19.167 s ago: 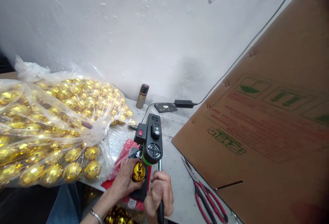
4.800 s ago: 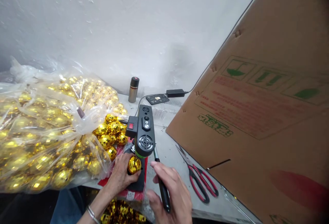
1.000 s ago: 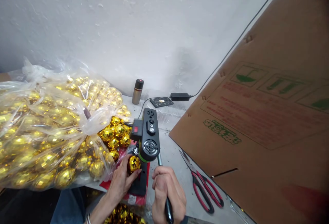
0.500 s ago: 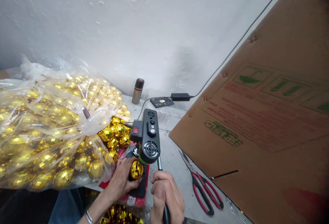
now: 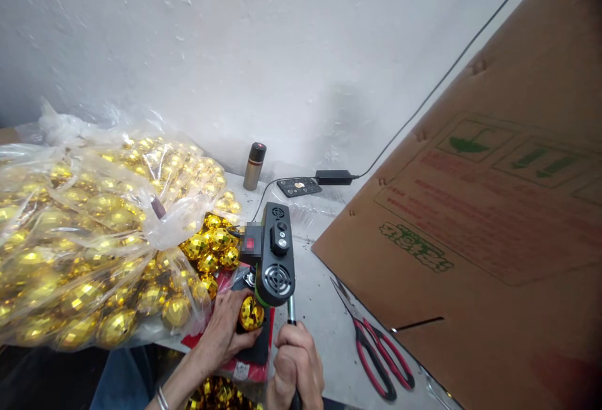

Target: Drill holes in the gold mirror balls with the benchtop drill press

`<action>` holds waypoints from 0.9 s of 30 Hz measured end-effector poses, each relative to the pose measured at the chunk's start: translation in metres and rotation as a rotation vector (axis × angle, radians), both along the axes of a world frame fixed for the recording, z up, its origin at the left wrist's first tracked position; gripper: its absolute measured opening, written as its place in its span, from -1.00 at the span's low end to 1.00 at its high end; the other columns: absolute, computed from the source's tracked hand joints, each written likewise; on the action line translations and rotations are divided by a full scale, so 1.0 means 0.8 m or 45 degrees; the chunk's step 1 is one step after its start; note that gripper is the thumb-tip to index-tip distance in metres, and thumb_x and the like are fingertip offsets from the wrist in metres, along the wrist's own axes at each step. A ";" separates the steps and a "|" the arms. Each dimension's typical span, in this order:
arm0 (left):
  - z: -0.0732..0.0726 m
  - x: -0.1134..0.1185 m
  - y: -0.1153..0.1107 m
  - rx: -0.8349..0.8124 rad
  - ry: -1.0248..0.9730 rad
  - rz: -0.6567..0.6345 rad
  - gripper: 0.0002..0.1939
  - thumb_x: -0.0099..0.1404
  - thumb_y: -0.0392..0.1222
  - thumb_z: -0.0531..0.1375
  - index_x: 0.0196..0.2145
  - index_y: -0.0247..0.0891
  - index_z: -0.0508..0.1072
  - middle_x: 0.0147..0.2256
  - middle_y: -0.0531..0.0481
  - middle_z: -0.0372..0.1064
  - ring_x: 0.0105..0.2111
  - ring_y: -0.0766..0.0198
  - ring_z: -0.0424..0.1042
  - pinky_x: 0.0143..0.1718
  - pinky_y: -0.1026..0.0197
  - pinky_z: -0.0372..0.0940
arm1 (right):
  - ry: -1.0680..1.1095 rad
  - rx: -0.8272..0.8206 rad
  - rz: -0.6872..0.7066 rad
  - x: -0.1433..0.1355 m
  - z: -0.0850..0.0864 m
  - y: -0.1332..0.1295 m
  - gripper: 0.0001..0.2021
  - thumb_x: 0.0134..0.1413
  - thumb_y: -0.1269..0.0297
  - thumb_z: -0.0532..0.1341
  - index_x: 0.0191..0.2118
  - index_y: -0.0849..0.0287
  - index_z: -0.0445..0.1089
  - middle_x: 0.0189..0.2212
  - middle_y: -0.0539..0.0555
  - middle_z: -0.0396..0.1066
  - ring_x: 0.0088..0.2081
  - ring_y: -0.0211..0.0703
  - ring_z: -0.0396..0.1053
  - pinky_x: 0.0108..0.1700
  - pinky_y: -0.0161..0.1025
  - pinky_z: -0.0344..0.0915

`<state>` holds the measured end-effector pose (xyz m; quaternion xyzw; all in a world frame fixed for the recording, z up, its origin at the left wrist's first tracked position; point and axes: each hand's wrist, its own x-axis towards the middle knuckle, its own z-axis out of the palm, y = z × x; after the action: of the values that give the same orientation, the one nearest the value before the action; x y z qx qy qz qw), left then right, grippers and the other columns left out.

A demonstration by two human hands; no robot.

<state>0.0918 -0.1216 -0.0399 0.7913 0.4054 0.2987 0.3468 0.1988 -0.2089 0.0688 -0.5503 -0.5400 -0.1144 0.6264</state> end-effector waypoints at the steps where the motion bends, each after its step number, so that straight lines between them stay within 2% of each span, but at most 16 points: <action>1: 0.000 0.000 0.000 0.000 -0.006 -0.002 -0.42 0.17 -0.17 0.40 0.15 -0.16 0.46 -0.07 -0.16 0.51 -0.07 -0.10 0.44 0.02 -0.11 0.37 | 0.010 -0.002 -0.002 -0.001 -0.001 -0.001 -0.71 0.41 0.50 0.02 -0.37 0.10 0.27 -0.44 -0.07 0.41 -0.42 -0.30 0.40 0.00 -0.18 0.43; 17: 0.000 0.000 0.000 -0.014 0.034 -0.012 -0.56 0.21 -0.11 0.37 0.04 -0.18 0.46 -0.12 -0.14 0.48 -0.08 -0.10 0.43 0.02 -0.13 0.38 | 0.081 0.006 0.001 -0.009 -0.007 -0.001 -0.69 0.44 0.50 0.00 -0.36 0.09 0.26 -0.42 -0.08 0.37 -0.38 -0.32 0.36 0.15 -0.18 0.36; 23: -0.009 0.002 -0.001 -0.011 0.019 0.028 -0.53 0.18 -0.13 0.40 0.04 -0.18 0.45 -0.08 -0.16 0.47 -0.03 -0.12 0.41 0.05 -0.15 0.36 | 0.071 0.038 -0.045 -0.010 -0.010 0.002 -0.69 0.45 0.48 0.01 -0.38 0.11 0.26 -0.43 -0.09 0.37 -0.40 -0.32 0.36 0.09 -0.20 0.40; 27: -0.007 0.001 0.001 -0.028 0.046 -0.003 -0.51 0.18 -0.13 0.40 0.05 -0.18 0.45 -0.06 -0.17 0.47 -0.02 -0.13 0.43 0.07 -0.17 0.36 | 0.065 0.047 -0.026 -0.010 -0.010 0.003 -0.70 0.43 0.49 0.01 -0.38 0.10 0.25 -0.44 -0.09 0.36 -0.43 -0.31 0.35 0.04 -0.17 0.42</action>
<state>0.0929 -0.1205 -0.0459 0.7932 0.4138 0.2795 0.3485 0.1909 -0.2067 0.0607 -0.5469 -0.5160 -0.1168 0.6488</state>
